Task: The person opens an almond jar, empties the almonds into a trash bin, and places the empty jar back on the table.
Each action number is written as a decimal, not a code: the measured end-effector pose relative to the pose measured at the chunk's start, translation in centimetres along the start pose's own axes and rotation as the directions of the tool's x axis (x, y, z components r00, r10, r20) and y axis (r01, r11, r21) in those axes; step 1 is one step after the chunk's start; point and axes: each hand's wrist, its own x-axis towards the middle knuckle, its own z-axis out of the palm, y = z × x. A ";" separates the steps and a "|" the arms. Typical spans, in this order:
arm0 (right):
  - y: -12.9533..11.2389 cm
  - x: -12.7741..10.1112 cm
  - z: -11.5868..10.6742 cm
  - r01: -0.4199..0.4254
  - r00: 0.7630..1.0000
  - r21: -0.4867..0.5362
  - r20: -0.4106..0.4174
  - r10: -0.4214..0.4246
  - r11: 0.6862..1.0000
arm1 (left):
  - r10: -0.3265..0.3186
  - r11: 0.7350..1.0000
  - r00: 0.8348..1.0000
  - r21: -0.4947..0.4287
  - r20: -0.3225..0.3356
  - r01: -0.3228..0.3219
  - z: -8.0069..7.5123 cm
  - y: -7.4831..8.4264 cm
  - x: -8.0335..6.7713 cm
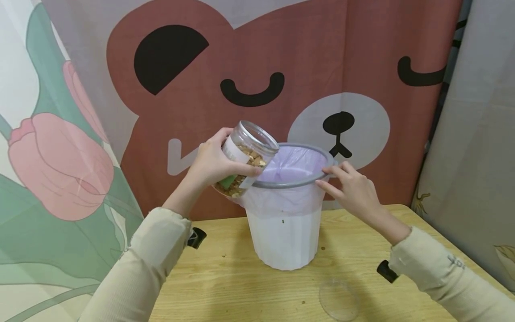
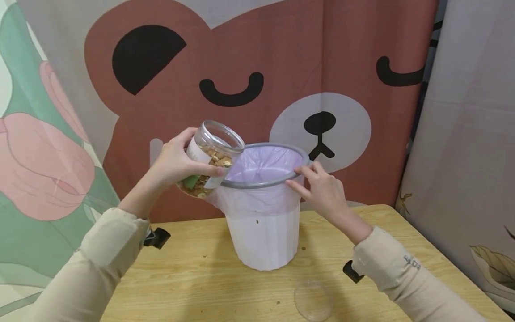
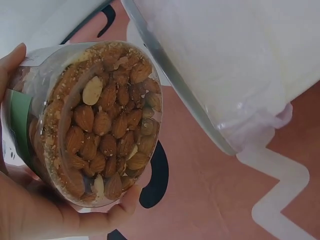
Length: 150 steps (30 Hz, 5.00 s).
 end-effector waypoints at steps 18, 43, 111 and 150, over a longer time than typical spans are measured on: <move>-0.1 0.0 -0.2 -0.005 1.000 0.006 0.003 0.004 1.000 | 0.037 0.985 0.999 0.170 -0.013 -0.035 -0.2 -0.1 0.9; 0.0 -0.1 0.0 0.010 1.000 -0.009 -0.005 -0.010 1.000 | 0.090 0.853 0.996 0.517 -0.013 -0.070 1.4 0.2 1.8; 0.3 -0.3 0.3 0.019 1.000 -0.005 -0.020 -0.019 1.000 | 0.267 0.699 0.963 0.696 -0.038 -0.166 3.0 -1.9 2.9; 0.2 -0.2 0.2 0.011 1.000 -0.002 -0.016 -0.011 1.000 | 0.272 0.663 0.962 0.728 -0.017 -0.175 3.1 -1.8 3.1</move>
